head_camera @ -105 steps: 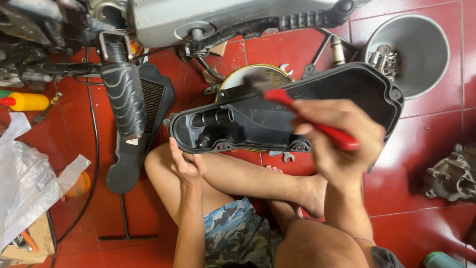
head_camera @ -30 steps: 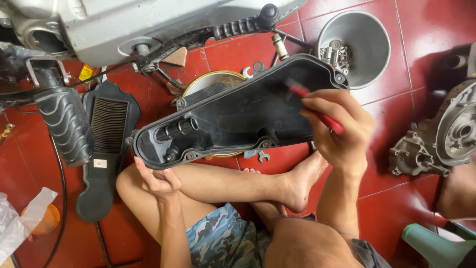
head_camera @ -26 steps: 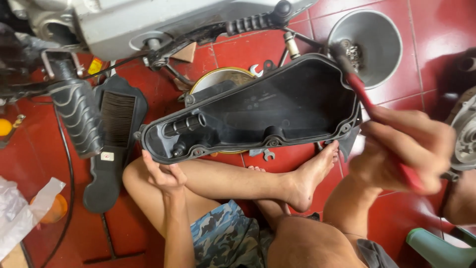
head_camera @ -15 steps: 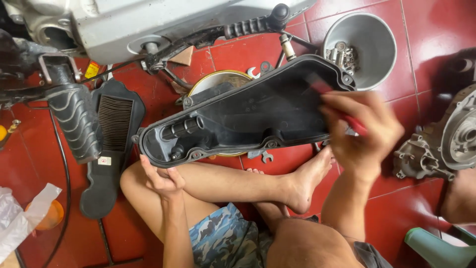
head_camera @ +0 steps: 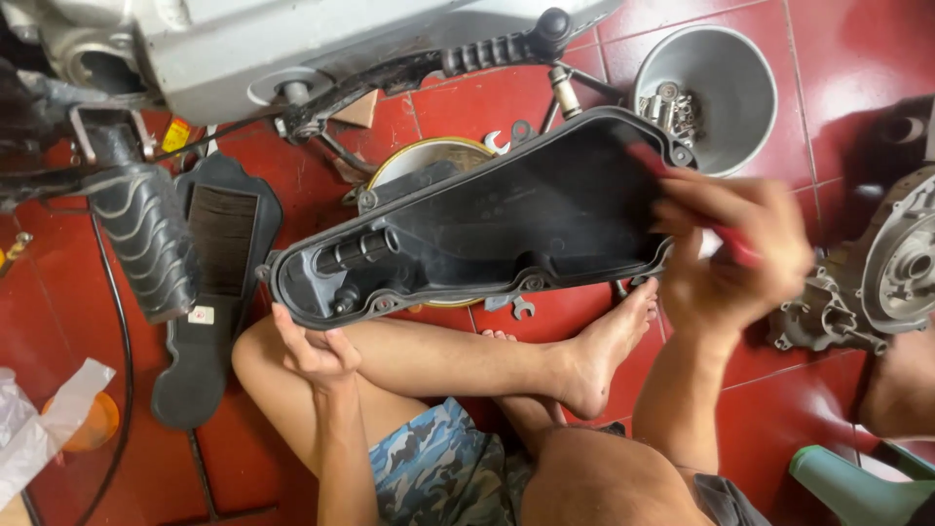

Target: The person scrubs the inside of a black motorcycle engine cover with a red-handled brush. They then flip the cover over and scrub the exterior surface, including the edges and mounting points.

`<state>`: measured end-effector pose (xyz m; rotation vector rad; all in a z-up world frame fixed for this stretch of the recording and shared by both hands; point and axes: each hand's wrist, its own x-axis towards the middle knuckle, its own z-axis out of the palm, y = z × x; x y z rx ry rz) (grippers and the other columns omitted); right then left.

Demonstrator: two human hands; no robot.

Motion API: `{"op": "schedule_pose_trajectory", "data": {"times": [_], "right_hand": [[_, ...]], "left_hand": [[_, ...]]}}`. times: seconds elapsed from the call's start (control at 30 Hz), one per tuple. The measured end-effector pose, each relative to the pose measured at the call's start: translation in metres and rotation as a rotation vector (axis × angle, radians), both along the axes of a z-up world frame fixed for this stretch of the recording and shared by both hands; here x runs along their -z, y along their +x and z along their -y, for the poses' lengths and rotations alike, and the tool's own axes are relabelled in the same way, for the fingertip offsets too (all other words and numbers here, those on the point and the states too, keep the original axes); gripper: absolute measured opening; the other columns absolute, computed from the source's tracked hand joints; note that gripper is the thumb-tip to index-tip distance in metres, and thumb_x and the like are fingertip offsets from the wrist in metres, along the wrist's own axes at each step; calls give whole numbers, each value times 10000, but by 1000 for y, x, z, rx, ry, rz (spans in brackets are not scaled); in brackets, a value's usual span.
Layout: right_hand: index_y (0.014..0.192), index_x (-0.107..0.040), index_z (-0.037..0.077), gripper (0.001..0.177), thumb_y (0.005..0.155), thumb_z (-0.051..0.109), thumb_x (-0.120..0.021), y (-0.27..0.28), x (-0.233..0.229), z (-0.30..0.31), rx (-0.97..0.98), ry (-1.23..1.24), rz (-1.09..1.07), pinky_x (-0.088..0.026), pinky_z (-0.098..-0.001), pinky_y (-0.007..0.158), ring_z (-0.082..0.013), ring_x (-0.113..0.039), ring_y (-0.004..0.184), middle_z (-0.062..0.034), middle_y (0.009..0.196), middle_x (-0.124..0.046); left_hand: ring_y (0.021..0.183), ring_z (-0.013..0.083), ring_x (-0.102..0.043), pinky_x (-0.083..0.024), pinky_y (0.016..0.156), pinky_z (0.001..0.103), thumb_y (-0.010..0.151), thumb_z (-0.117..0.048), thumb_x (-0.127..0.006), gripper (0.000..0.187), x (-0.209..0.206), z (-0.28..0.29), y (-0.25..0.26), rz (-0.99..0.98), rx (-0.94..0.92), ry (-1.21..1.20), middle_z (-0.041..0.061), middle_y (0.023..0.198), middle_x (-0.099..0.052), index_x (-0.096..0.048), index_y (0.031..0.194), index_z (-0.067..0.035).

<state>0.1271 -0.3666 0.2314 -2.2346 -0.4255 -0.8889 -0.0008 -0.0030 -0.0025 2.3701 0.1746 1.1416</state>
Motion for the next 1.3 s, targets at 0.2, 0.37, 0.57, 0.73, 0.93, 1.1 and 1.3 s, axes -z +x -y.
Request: {"op": "schedule_pose_trajectory", "data": {"times": [0.2, 0.37, 0.57, 0.73, 0.93, 1.1, 1.3], "right_hand": [[978, -727, -20, 119, 979, 94, -691, -9, -16, -19, -268, 99, -413, -505, -348, 774, -248, -650, 790, -127, 927, -742], [1053, -714, -55, 148, 1004, 84, -698, 14, -3, -11, -351, 133, -358, -535, -347, 686, -255, -655, 758, -170, 939, -692], [1064, -722, -62, 106, 971, -14, -709, 1, -11, -2, -145, 301, -191, -524, -298, 642, -210, -636, 719, -179, 922, -668], [987, -714, 33, 105, 936, 122, -692, -2, -24, -26, -440, 139, -439, -558, -300, 792, -211, -706, 857, -99, 955, -741], [1019, -716, 11, 80, 991, -46, -667, -7, 2, -23, -94, 179, -227, -547, -351, 917, -280, -709, 983, -178, 1082, -720], [1005, -662, -65, 125, 1001, 59, -648, -18, -3, -34, -91, 305, -173, -541, -305, 699, -273, -676, 800, -236, 988, -683], [1017, -708, -18, 199, 961, -171, -595, -8, 4, -27, -112, 150, -262, -561, -347, 920, -292, -702, 1007, -192, 1083, -711]], "left_hand": [[676, 349, -683, -536, 555, 386, 1056, -356, -488, 647, -2, 1, 5, 24, 30, -24, 341, 1096, -686, -408, 1477, 129], [718, 400, -716, -579, 630, 423, 980, -346, -540, 699, 12, -11, 2, 48, 33, 36, 303, 943, -690, -487, 1414, 199], [642, 407, -680, -550, 594, 435, 932, -350, -586, 709, 30, -8, -3, 24, -64, 28, 237, 764, -682, -564, 1387, 193], [628, 364, -639, -503, 542, 405, 1006, -303, -535, 641, 17, -5, -3, -39, -54, 61, 205, 833, -679, -477, 1448, 158], [687, 386, -690, -547, 573, 396, 1001, -313, -536, 630, 16, -9, 0, -20, -24, 33, 262, 949, -710, -475, 1434, 142], [780, 414, -715, -573, 634, 399, 992, -280, -545, 611, 17, -8, 2, -7, -13, 37, 307, 1049, -708, -469, 1433, 136], [823, 432, -730, -589, 647, 409, 1004, -306, -529, 616, 15, -8, -2, -30, -20, 37, 324, 1120, -701, -473, 1434, 131]]}}
